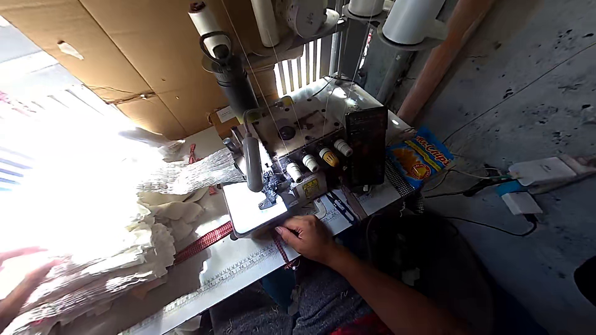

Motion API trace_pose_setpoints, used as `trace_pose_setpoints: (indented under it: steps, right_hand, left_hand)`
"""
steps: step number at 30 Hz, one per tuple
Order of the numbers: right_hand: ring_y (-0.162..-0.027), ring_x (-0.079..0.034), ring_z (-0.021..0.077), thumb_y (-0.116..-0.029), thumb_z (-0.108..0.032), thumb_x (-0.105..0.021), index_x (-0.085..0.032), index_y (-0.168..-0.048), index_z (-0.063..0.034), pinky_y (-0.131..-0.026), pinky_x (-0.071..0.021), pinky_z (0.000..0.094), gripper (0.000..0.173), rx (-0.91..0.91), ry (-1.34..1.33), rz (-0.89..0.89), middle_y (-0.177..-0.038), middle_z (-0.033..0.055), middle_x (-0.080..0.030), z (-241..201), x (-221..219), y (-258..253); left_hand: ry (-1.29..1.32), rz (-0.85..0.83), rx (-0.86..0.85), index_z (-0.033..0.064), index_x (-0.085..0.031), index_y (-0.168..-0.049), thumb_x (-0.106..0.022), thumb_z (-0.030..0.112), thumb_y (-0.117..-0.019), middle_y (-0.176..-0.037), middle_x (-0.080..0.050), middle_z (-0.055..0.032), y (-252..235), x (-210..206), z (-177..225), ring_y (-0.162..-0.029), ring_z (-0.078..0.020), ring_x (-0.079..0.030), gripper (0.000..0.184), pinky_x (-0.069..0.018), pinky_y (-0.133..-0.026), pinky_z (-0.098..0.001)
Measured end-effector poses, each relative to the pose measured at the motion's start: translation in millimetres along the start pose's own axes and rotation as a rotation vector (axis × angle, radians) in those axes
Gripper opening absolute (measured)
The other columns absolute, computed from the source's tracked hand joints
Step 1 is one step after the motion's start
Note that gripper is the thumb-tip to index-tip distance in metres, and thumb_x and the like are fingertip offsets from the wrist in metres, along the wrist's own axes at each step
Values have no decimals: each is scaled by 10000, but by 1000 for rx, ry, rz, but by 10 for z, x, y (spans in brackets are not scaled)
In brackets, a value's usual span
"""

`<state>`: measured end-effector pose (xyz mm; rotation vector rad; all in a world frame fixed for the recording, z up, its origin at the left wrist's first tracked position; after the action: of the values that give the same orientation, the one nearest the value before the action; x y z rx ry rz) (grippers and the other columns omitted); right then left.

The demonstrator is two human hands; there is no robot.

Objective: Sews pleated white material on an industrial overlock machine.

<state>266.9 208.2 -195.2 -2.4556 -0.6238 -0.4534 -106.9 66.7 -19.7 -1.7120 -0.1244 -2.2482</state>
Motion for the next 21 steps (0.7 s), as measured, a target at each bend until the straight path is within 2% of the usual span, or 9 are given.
trace_pose_setpoints:
  steps: [1,3,6,9,13,15,17,19,21]
  right_hand:
    - [-622,-596,129,-1017,-260,-584,-658,-712,-47,-591,-484,297,379,-1,5,7,-639,56,-603,1,6,-4]
    - [-613,-595,123,-1011,-259,-588,-656,-705,-51,-580,-484,294,376,1,22,24,-631,52,-601,7,22,-3]
    - [-611,-606,111,-1007,-276,-592,-676,-712,-63,-581,-500,285,373,13,53,48,-637,42,-620,26,27,20]
    - [-635,-623,85,-1010,-298,-578,-709,-745,-72,-607,-514,258,372,21,90,24,-662,28,-651,26,8,12]
    - [-633,-620,39,-1010,-326,-564,-734,-766,-84,-608,-511,218,383,31,100,13,-674,6,-672,11,11,-3]
    - [-628,-605,33,-1011,-337,-559,-731,-762,-89,-605,-498,218,392,24,103,6,-666,0,-663,14,6,-8]
    - [-622,-597,18,-1007,-336,-559,-731,-751,-94,-595,-490,204,392,21,104,4,-659,-7,-658,19,6,-12]
    - [-609,-574,2,-1006,-336,-561,-722,-741,-96,-581,-470,185,392,27,100,9,-646,-14,-639,21,8,-13]
    - [-606,-564,-2,-1004,-330,-565,-713,-728,-90,-577,-457,176,395,27,104,16,-639,-11,-628,15,12,-11]
  left_hand:
    - [-29,-39,-84,-158,-618,-1210,-618,154,-974,-1179,-651,-347,-17,-89,-120,-1126,-435,-644,391,-490,-1008,-543]
    - [-127,-18,-224,-86,-667,-1150,-613,242,-974,-1077,-692,-289,-70,-186,-254,-999,-450,-679,376,-522,-884,-621]
    - [-133,86,-152,-45,-723,-961,-719,95,-931,-921,-717,-234,-82,0,-156,-866,-450,-696,142,-500,-773,-691]
    - [-137,143,-206,30,-722,-897,-736,213,-880,-852,-719,-129,-86,199,-214,-822,-328,-713,185,-535,-765,-628]
    - [-46,131,-190,44,-748,-903,-748,169,-889,-916,-728,-87,-148,383,-243,-885,-230,-701,126,-557,-833,-517]
    - [-12,150,-162,25,-735,-971,-693,222,-935,-1024,-713,-114,-171,479,-253,-993,-238,-683,204,-537,-908,-518]
    - [20,174,-89,29,-656,-1109,-584,288,-1016,-1115,-694,-105,-186,567,-278,-1054,-172,-670,284,-540,-966,-457]
    - [73,247,-15,10,-546,-1212,-506,268,-1063,-1017,-650,-104,-199,673,-331,-896,-109,-627,300,-531,-845,-397]
    - [100,336,2,28,-491,-1298,-470,265,-1080,-1023,-659,-69,-228,819,-392,-884,-30,-634,323,-546,-850,-311]
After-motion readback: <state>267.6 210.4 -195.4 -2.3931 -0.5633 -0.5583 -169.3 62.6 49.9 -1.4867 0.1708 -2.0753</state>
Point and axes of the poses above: each hand's wrist, its own y-axis away from the middle knuckle, its own x-axis out of the back of the hand, z = x × y, the point moved 10 cm from there along -y, towards the middle knuckle
